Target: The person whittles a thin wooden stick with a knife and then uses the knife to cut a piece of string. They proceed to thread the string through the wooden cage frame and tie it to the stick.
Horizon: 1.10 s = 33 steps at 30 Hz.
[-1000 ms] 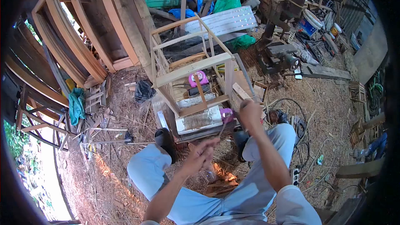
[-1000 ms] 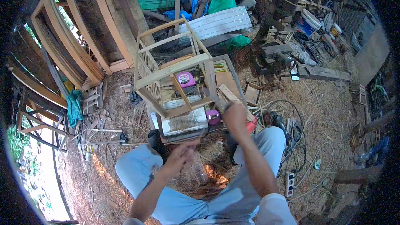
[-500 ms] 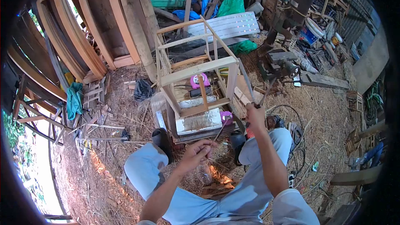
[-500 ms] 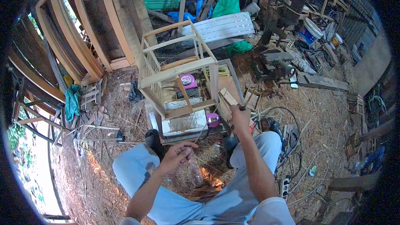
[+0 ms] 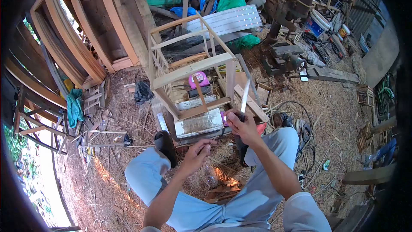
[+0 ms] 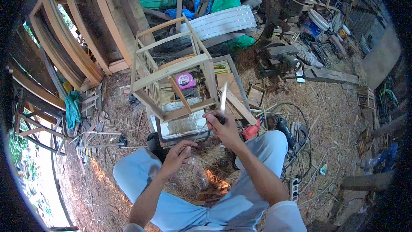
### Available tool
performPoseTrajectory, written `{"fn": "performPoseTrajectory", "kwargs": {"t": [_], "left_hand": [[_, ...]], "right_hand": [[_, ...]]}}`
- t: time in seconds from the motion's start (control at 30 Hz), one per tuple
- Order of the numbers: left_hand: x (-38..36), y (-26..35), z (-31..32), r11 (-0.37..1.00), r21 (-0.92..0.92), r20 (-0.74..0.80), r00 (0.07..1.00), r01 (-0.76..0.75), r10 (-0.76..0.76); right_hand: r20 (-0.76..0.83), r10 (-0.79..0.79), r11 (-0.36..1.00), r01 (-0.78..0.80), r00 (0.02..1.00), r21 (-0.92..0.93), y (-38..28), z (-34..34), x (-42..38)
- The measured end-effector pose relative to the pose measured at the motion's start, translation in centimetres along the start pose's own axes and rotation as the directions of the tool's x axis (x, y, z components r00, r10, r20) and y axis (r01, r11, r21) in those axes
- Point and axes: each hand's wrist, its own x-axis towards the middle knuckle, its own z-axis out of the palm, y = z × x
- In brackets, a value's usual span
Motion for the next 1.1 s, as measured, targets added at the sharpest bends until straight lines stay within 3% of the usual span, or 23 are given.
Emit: {"fn": "performPoseTrajectory", "kwargs": {"t": [0.13,0.2,0.37,0.43,0.5,0.57,0.63,0.7,0.77,0.83,0.9,0.97,1.0,1.03,1.1], "left_hand": [[0.0,0.7,-0.1,1.0,0.009,-0.053,0.998,0.03,-0.029],[0.2,1.0,0.0,0.999,0.009,-0.07,0.997,0.032,-0.031],[-0.1,1.5,0.4,0.999,-0.025,-0.034,0.999,-0.021,0.02],[-0.3,1.9,0.6,0.987,-0.159,-0.034,0.999,0.02,-0.025],[-0.1,1.6,0.5,0.99,-0.141,-0.041,0.999,0.014,-0.02],[-0.1,1.2,0.7,0.992,-0.127,-0.043,0.999,0.013,-0.019],[-0.2,1.0,0.9,0.987,-0.159,-0.001,0.999,0.034,-0.035],[-0.4,0.8,0.6,0.99,-0.14,0.03,0.999,0.031,-0.027],[-0.5,0.8,0.5,0.992,-0.124,0.061,0.998,0.017,-0.01],[-0.6,0.8,0.7,0.995,-0.095,0.029,0.999,-0.034,0.037],[-0.4,0.9,0.7,0.995,-0.102,-0.009,1.0,-0.013,0.012],[-0.4,1.0,0.4,0.995,-0.104,-0.051,0.999,0.009,-0.015],[-0.5,1.0,0.3,0.987,-0.161,-0.036,0.999,0.013,-0.019],[-0.5,0.9,0.2,0.976,-0.218,-0.018,1.0,0.018,-0.023],[-0.4,0.4,0.4,0.973,-0.229,-0.013,1.0,0.015,-0.018]], "right_hand": [[0.028,0.017,0.982,-0.012,0.999,-0.188,0.1,0.1,0.1],[0.168,0.004,0.929,0.059,0.986,-0.365,1.1,0.9,-0.4],[0.253,-0.011,0.951,0.089,0.967,-0.297,2.0,1.6,-0.7],[0.188,-0.038,0.932,0.103,0.981,-0.348,0.8,1.2,-0.2],[0.163,-0.13,0.941,0.174,0.978,-0.29,1.8,0.5,0.5],[0.063,0.014,0.99,-0.005,0.998,-0.142,0.6,0.7,0.2],[0.064,0.017,0.991,-0.008,0.998,-0.132,0.8,0.5,0.5],[0.024,-0.101,0.984,0.103,0.995,-0.147,0.6,-0.3,1.0],[-0.03,-0.084,0.99,0.08,0.996,-0.114,-0.5,-1.1,1.2],[-0.097,-0.148,0.989,0.147,0.984,-0.021,-1.3,-1.5,1.1],[-0.146,-0.191,0.982,0.186,0.971,-0.045,-0.9,-0.9,0.6],[-0.071,-0.427,0.815,0.35,0.902,-0.461,0.9,-0.3,0.2],[0.009,-0.536,0.64,0.413,0.844,-0.648,1.3,0.0,-0.2],[0.009,-0.535,0.642,0.413,0.845,-0.646,1.5,0.3,-0.6],[0.245,-0.408,0.292,0.38,0.88,-0.878,1.8,1.1,-1.2]]}}
